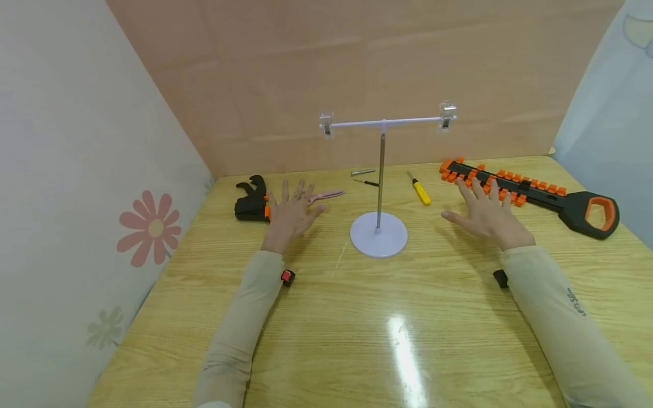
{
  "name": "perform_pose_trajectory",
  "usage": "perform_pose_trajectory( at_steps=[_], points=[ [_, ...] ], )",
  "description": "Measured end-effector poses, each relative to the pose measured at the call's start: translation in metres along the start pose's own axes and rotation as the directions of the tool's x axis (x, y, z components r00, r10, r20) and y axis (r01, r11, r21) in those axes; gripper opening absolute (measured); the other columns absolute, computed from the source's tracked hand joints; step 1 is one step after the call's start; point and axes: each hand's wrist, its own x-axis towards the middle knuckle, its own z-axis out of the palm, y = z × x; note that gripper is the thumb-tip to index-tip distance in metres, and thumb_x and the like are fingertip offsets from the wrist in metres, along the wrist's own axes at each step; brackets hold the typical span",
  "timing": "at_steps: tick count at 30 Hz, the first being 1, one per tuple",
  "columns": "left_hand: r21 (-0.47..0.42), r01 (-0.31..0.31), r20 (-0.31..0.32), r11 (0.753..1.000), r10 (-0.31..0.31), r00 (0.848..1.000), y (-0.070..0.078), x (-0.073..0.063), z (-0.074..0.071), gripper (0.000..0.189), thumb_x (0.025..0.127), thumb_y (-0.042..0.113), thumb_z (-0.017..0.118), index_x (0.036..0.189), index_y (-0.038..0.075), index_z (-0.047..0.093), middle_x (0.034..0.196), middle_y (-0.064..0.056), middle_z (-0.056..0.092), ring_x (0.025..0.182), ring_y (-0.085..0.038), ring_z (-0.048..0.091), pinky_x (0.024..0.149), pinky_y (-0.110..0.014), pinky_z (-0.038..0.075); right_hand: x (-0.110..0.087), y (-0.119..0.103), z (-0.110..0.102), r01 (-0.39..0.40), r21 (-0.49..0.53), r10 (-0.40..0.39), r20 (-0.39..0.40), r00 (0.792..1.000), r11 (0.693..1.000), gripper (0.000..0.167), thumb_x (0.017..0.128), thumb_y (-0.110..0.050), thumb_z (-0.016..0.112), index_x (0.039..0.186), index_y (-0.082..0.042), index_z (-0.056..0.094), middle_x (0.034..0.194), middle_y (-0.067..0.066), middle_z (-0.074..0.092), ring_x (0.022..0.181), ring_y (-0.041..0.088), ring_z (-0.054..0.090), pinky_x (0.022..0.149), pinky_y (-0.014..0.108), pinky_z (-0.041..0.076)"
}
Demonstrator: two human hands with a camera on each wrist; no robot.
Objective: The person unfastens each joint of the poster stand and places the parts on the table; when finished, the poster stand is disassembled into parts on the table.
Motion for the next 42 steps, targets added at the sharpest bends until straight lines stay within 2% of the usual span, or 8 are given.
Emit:
perform_pose_trajectory(
  at_steps=[8, 15, 20, 24, 27, 30, 34, 42],
  points=[
    [-0.064, -0.016, -0.112, 0.998, 0.009, 0.994, 0.001, 0.006, -0.011, 0.071, 0.095, 0.063, 0.017, 0.153, 0.021, 0.014, 0.156, -0.005, 0.018, 0.141, -0.036, 0.009, 0.104, -0.068, -0.004, 0.005, -0.003, 0.000, 0.058, 0.074, -0.054, -0.054, 0.997, 0.996, 0.090, 0.095, -0.059, 0.036, 0.150, -0.006, -0.012, 0.149, 0.035, -0.001, 0.130, 0.059, -0.002, 0.099, 0.072, 0.008],
    [-0.359, -0.140, -0.393, 0.923, -0.013, 0.919, 0.008, 0.001, -0.054, 0.055, 0.100, 0.045, 0.040, 0.145, 0.014, 0.039, 0.141, -0.008, 0.046, 0.130, -0.028, 0.039, 0.108, -0.052, 0.025, 0.012, -0.020, 0.001, 0.133, 0.168, -0.105, -0.163, 0.981, 0.977, 0.079, 0.099, -0.048, 0.036, 0.151, -0.001, -0.001, 0.147, 0.036, 0.017, 0.131, 0.054, 0.019, 0.102, 0.066, 0.020],
    [-0.501, -0.309, -0.565, 0.808, -0.035, 0.824, 0.017, -0.014, -0.085, 0.045, 0.098, 0.031, 0.053, 0.135, 0.006, 0.049, 0.129, -0.011, 0.052, 0.119, -0.023, 0.048, 0.096, -0.032, 0.043, 0.023, -0.047, 0.009, 0.237, 0.226, -0.181, -0.241, 0.954, 0.945, 0.065, 0.101, -0.028, 0.044, 0.148, 0.004, 0.014, 0.141, 0.033, 0.031, 0.125, 0.049, 0.034, 0.097, 0.061, 0.034],
    [-0.490, -0.500, -0.720, 0.714, -0.008, 0.694, 0.028, -0.019, -0.102, 0.039, 0.091, 0.019, 0.065, 0.124, 0.000, 0.055, 0.117, -0.012, 0.051, 0.111, -0.020, 0.049, 0.092, -0.027, 0.045, 0.032, -0.070, 0.016, 0.301, 0.275, -0.221, -0.287, 0.932, 0.913, 0.060, 0.101, -0.023, 0.047, 0.147, 0.003, 0.020, 0.138, 0.031, 0.036, 0.118, 0.046, 0.045, 0.090, 0.055, 0.044],
    [-0.376, -0.594, -0.807, 0.711, 0.064, 0.587, 0.038, -0.018, -0.117, 0.040, 0.086, 0.018, 0.072, 0.118, -0.002, 0.058, 0.115, -0.013, 0.053, 0.109, -0.021, 0.048, 0.093, -0.032, 0.043, 0.036, -0.089, 0.020, 0.351, 0.325, -0.244, -0.326, 0.913, 0.878, 0.060, 0.101, -0.029, 0.045, 0.146, 0.003, 0.023, 0.136, 0.028, 0.038, 0.116, 0.043, 0.049, 0.090, 0.052, 0.046],
    [-0.249, -0.634, -0.822, 0.732, 0.186, 0.538, 0.050, -0.011, -0.137, 0.040, 0.084, 0.023, 0.074, 0.114, 0.000, 0.061, 0.114, -0.012, 0.054, 0.110, -0.021, 0.047, 0.094, -0.031, 0.038, 0.039, -0.106, 0.022, 0.437, 0.361, -0.275, -0.419, 0.865, 0.824, 0.058, 0.102, -0.034, 0.040, 0.143, 0.006, 0.029, 0.131, 0.026, 0.043, 0.114, 0.040, 0.051, 0.090, 0.051, 0.046],
    [-0.138, -0.656, -0.727, 0.742, 0.375, 0.576, 0.067, 0.003, -0.164, 0.037, 0.084, 0.027, 0.074, 0.111, 0.004, 0.065, 0.111, -0.008, 0.057, 0.110, -0.021, 0.047, 0.095, -0.027, 0.036, 0.040, -0.124, 0.023, 0.570, 0.375, -0.293, -0.582, 0.758, 0.731, 0.053, 0.102, -0.035, 0.037, 0.136, 0.006, 0.039, 0.122, 0.022, 0.051, 0.106, 0.037, 0.056, 0.086, 0.050, 0.048],
    [-0.054, -0.618, -0.316, 0.785, 0.573, 0.756, 0.095, 0.029, -0.198, 0.036, 0.085, 0.026, 0.073, 0.116, 0.010, 0.067, 0.114, -0.001, 0.061, 0.105, -0.015, 0.053, 0.090, -0.021, 0.039, 0.042, -0.147, 0.022, 0.706, 0.365, -0.262, -0.746, 0.612, 0.607, 0.024, 0.092, 0.000, 0.058, 0.116, 0.003, 0.056, 0.103, 0.014, 0.063, 0.092, 0.026, 0.063, 0.073, 0.037, 0.054]
  ],
)
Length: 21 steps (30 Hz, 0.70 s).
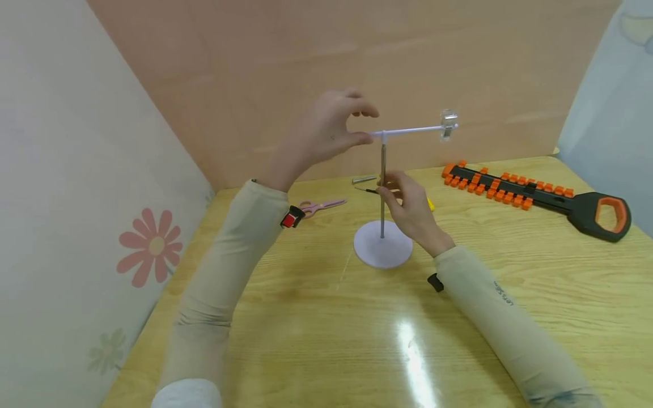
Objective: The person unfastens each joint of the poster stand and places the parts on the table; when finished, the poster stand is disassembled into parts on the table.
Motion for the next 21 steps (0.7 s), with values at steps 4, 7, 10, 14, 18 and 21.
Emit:
perform_pose_trajectory(
  at_steps=[4, 7, 10, 14, 18, 21],
  points=[
    [-0.022, -0.001, 0.165, 1.000, 0.005, 0.986, 0.003, 0.018, -0.001, 0.032, 0.086, 0.019, 0.071, 0.115, 0.007, 0.067, 0.107, -0.002, 0.064, 0.095, -0.013, 0.055, 0.082, -0.020, 0.043, -0.001, -0.001, 0.005, 0.021, -0.056, -0.024, -0.063, 0.998, 0.998, 0.023, 0.086, 0.002, 0.064, 0.109, 0.004, 0.061, 0.093, 0.013, 0.066, 0.082, 0.022, 0.066, 0.064, 0.020, 0.053],
    [-0.059, 0.005, 0.232, 0.998, 0.008, 0.973, 0.004, 0.025, -0.001, 0.025, 0.087, 0.012, 0.070, 0.111, 0.005, 0.069, 0.098, -0.003, 0.065, 0.087, -0.013, 0.056, 0.077, -0.022, 0.045, -0.002, -0.001, 0.008, 0.035, -0.074, -0.041, -0.076, 0.996, 0.997, 0.024, 0.084, 0.004, 0.066, 0.107, 0.005, 0.060, 0.092, 0.013, 0.066, 0.080, 0.021, 0.066, 0.061, 0.013, 0.050],
    [-0.093, 0.011, 0.270, 0.996, 0.014, 0.963, 0.003, 0.029, -0.002, 0.019, 0.086, 0.007, 0.070, 0.105, 0.004, 0.071, 0.091, -0.002, 0.065, 0.081, -0.012, 0.056, 0.073, -0.022, 0.047, -0.001, -0.002, 0.011, 0.046, -0.077, -0.051, -0.070, 0.996, 0.996, 0.024, 0.083, 0.007, 0.067, 0.106, 0.005, 0.060, 0.092, 0.013, 0.066, 0.079, 0.021, 0.065, 0.058, 0.013, 0.048],
    [-0.104, -0.010, 0.300, 0.994, 0.041, 0.953, 0.002, 0.030, -0.004, 0.015, 0.086, 0.004, 0.069, 0.100, 0.004, 0.072, 0.089, -0.002, 0.065, 0.080, -0.013, 0.056, 0.073, -0.023, 0.047, 0.000, -0.002, 0.014, 0.063, -0.075, -0.067, -0.056, 0.996, 0.995, 0.025, 0.082, 0.008, 0.067, 0.105, 0.005, 0.060, 0.091, 0.013, 0.066, 0.079, 0.021, 0.065, 0.056, 0.014, 0.048],
    [-0.095, -0.035, 0.305, 0.995, 0.062, 0.950, 0.002, 0.030, -0.006, 0.012, 0.087, 0.002, 0.066, 0.097, 0.002, 0.072, 0.088, -0.004, 0.066, 0.079, -0.013, 0.057, 0.073, -0.024, 0.047, 0.002, -0.001, 0.015, 0.086, -0.087, -0.090, -0.045, 0.995, 0.993, 0.025, 0.083, 0.007, 0.067, 0.106, 0.004, 0.060, 0.091, 0.013, 0.066, 0.078, 0.020, 0.065, 0.055, 0.015, 0.048],
    [-0.073, -0.033, 0.320, 0.997, 0.055, 0.946, 0.003, 0.031, -0.007, 0.012, 0.089, 0.003, 0.063, 0.097, 0.001, 0.072, 0.088, -0.004, 0.066, 0.077, -0.013, 0.057, 0.071, -0.024, 0.047, 0.004, 0.000, 0.014, 0.093, -0.098, -0.097, -0.036, 0.995, 0.991, 0.023, 0.084, 0.005, 0.067, 0.106, 0.004, 0.060, 0.090, 0.011, 0.066, 0.078, 0.019, 0.064, 0.056, 0.016, 0.049]
  ],
)
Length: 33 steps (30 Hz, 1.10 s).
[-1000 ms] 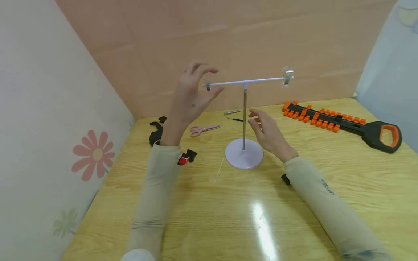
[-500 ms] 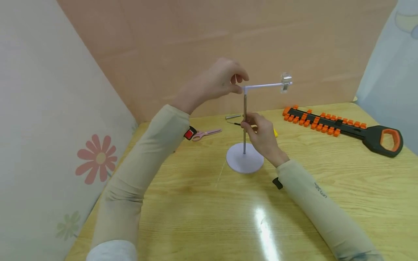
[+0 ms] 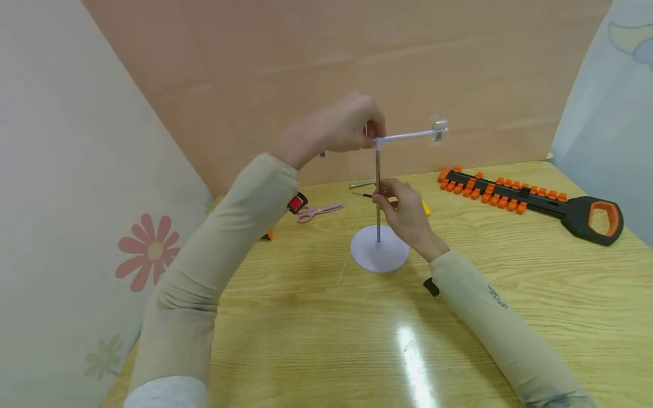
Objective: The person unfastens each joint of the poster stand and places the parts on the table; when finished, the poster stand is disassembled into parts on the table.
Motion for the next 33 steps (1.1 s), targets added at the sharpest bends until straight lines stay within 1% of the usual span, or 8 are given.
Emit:
perform_pose_trajectory(
  at_steps=[4, 9, 12, 16, 20, 27, 29, 33],
  points=[
    [0.034, 0.008, 0.031, 0.999, -0.009, 0.999, 0.001, 0.003, -0.003, 0.012, 0.090, 0.003, 0.061, 0.097, 0.001, 0.071, 0.089, -0.005, 0.065, 0.078, -0.014, 0.056, 0.072, -0.023, 0.047, 0.001, 0.001, -0.001, -0.007, -0.005, 0.007, 0.009, 1.000, 1.000, 0.022, 0.084, 0.003, 0.066, 0.105, 0.004, 0.060, 0.090, 0.012, 0.066, 0.078, 0.019, 0.064, 0.057, 0.018, 0.051],
    [0.043, -0.023, 0.067, 0.999, 0.020, 0.998, 0.000, 0.006, -0.005, 0.012, 0.090, 0.000, 0.059, 0.098, 0.000, 0.068, 0.092, -0.005, 0.064, 0.082, -0.015, 0.055, 0.075, -0.024, 0.046, 0.000, 0.001, 0.000, -0.037, 0.004, 0.037, 0.014, 0.999, 0.999, 0.022, 0.084, 0.005, 0.066, 0.105, 0.004, 0.060, 0.091, 0.014, 0.066, 0.079, 0.020, 0.065, 0.057, 0.022, 0.054],
    [0.038, 0.002, 0.021, 0.999, -0.003, 1.000, -0.001, 0.005, -0.012, 0.013, 0.091, 0.000, 0.057, 0.099, 0.000, 0.067, 0.093, -0.005, 0.063, 0.083, -0.015, 0.054, 0.074, -0.024, 0.045, -0.001, 0.001, 0.002, -0.049, 0.007, 0.048, 0.017, 0.999, 0.999, 0.022, 0.084, 0.006, 0.066, 0.105, 0.004, 0.060, 0.091, 0.015, 0.066, 0.080, 0.021, 0.065, 0.057, 0.026, 0.055],
    [0.010, 0.064, -0.066, 0.998, -0.064, 0.996, 0.002, -0.003, -0.031, 0.013, 0.093, 0.005, 0.058, 0.101, 0.003, 0.067, 0.094, -0.002, 0.063, 0.084, -0.011, 0.055, 0.075, -0.021, 0.046, -0.001, 0.000, 0.004, -0.039, 0.004, 0.039, 0.019, 0.999, 0.999, 0.022, 0.083, 0.008, 0.066, 0.105, 0.005, 0.059, 0.090, 0.015, 0.066, 0.079, 0.022, 0.065, 0.057, 0.029, 0.055],
    [0.000, 0.072, -0.066, 0.997, -0.072, 0.995, 0.007, -0.010, -0.043, 0.013, 0.093, 0.009, 0.060, 0.103, 0.004, 0.067, 0.096, 0.001, 0.064, 0.086, -0.009, 0.056, 0.078, -0.020, 0.046, -0.001, 0.002, 0.005, -0.025, -0.005, 0.025, 0.016, 1.000, 1.000, 0.022, 0.083, 0.009, 0.066, 0.104, 0.005, 0.059, 0.089, 0.014, 0.066, 0.078, 0.022, 0.065, 0.057, 0.029, 0.055],
    [-0.033, 0.049, -0.059, 0.998, -0.051, 0.997, 0.004, -0.013, -0.038, 0.010, 0.092, 0.006, 0.060, 0.099, 0.003, 0.067, 0.092, 0.000, 0.064, 0.082, -0.008, 0.056, 0.076, -0.021, 0.046, 0.000, 0.004, 0.005, -0.039, -0.008, 0.039, 0.027, 0.999, 0.999, 0.022, 0.085, 0.005, 0.065, 0.105, 0.004, 0.059, 0.091, 0.014, 0.066, 0.079, 0.022, 0.065, 0.058, 0.028, 0.055],
    [-0.057, 0.054, -0.058, 0.997, -0.057, 0.997, 0.001, -0.013, -0.035, 0.010, 0.092, 0.006, 0.059, 0.098, 0.002, 0.067, 0.092, -0.001, 0.064, 0.082, -0.009, 0.056, 0.076, -0.021, 0.046, -0.001, 0.005, 0.005, -0.045, -0.003, 0.045, 0.029, 0.999, 0.999, 0.023, 0.084, 0.006, 0.065, 0.106, 0.005, 0.059, 0.091, 0.013, 0.065, 0.079, 0.023, 0.065, 0.058, 0.028, 0.056],
    [-0.097, 0.077, -0.087, 0.992, -0.086, 0.992, -0.005, -0.015, -0.029, 0.011, 0.091, 0.007, 0.062, 0.100, 0.001, 0.067, 0.093, -0.003, 0.065, 0.082, -0.010, 0.058, 0.077, -0.021, 0.047, 0.000, 0.007, 0.005, -0.046, 0.015, 0.045, 0.021, 0.999, 0.999, 0.025, 0.083, 0.009, 0.066, 0.106, 0.006, 0.059, 0.091, 0.015, 0.065, 0.080, 0.025, 0.065, 0.060, 0.029, 0.056]
  ],
)
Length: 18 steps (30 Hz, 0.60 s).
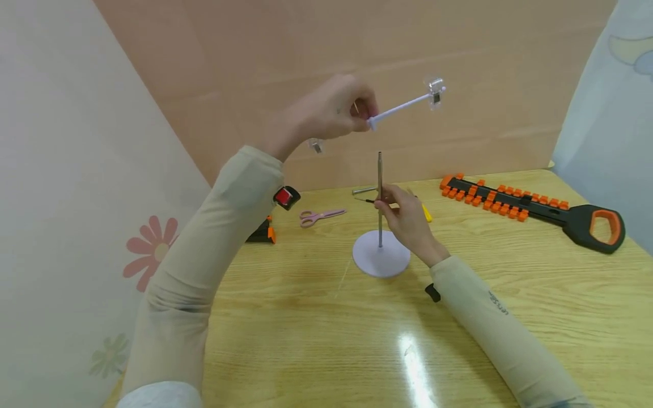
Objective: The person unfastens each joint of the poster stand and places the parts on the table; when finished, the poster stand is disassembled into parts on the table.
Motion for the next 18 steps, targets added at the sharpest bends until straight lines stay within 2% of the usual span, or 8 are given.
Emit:
perform_pose_trajectory(
  at_steps=[5, 10, 13, 18],
  points=[
    [-0.056, 0.038, -0.056, 0.998, -0.041, 0.998, -0.011, -0.006, 0.009, 0.014, 0.090, 0.007, 0.064, 0.101, 0.000, 0.066, 0.093, -0.005, 0.067, 0.084, -0.013, 0.060, 0.078, -0.023, 0.049, 0.002, 0.001, -0.001, 0.018, 0.008, -0.018, -0.010, 1.000, 1.000, 0.025, 0.082, 0.010, 0.066, 0.107, 0.008, 0.059, 0.091, 0.017, 0.065, 0.080, 0.027, 0.065, 0.061, 0.032, 0.056],
    [-0.160, 0.074, -0.103, 0.984, -0.091, 0.991, -0.018, -0.016, 0.017, 0.012, 0.089, 0.009, 0.065, 0.099, 0.001, 0.066, 0.091, -0.004, 0.066, 0.080, -0.014, 0.061, 0.070, -0.025, 0.052, 0.002, 0.002, -0.001, 0.029, 0.002, -0.029, -0.010, 1.000, 1.000, 0.027, 0.082, 0.009, 0.066, 0.108, 0.007, 0.060, 0.092, 0.017, 0.065, 0.081, 0.026, 0.066, 0.061, 0.031, 0.056],
    [-0.267, 0.083, -0.132, 0.960, -0.122, 0.984, -0.022, -0.021, 0.021, 0.012, 0.089, 0.006, 0.065, 0.098, -0.001, 0.064, 0.089, -0.007, 0.065, 0.077, -0.017, 0.063, 0.065, -0.030, 0.053, 0.002, 0.003, -0.002, 0.028, 0.001, -0.028, -0.011, 1.000, 1.000, 0.027, 0.082, 0.009, 0.066, 0.108, 0.007, 0.059, 0.092, 0.017, 0.065, 0.081, 0.026, 0.065, 0.061, 0.030, 0.056],
    [-0.413, 0.121, -0.168, 0.903, -0.206, 0.964, -0.030, -0.029, 0.031, 0.015, 0.088, 0.001, 0.065, 0.101, -0.004, 0.064, 0.090, -0.013, 0.064, 0.073, -0.022, 0.063, 0.064, -0.033, 0.054, 0.002, 0.004, -0.003, 0.027, 0.006, -0.027, -0.009, 1.000, 1.000, 0.028, 0.082, 0.011, 0.066, 0.108, 0.006, 0.059, 0.092, 0.016, 0.065, 0.081, 0.025, 0.065, 0.062, 0.028, 0.056]
  ],
)
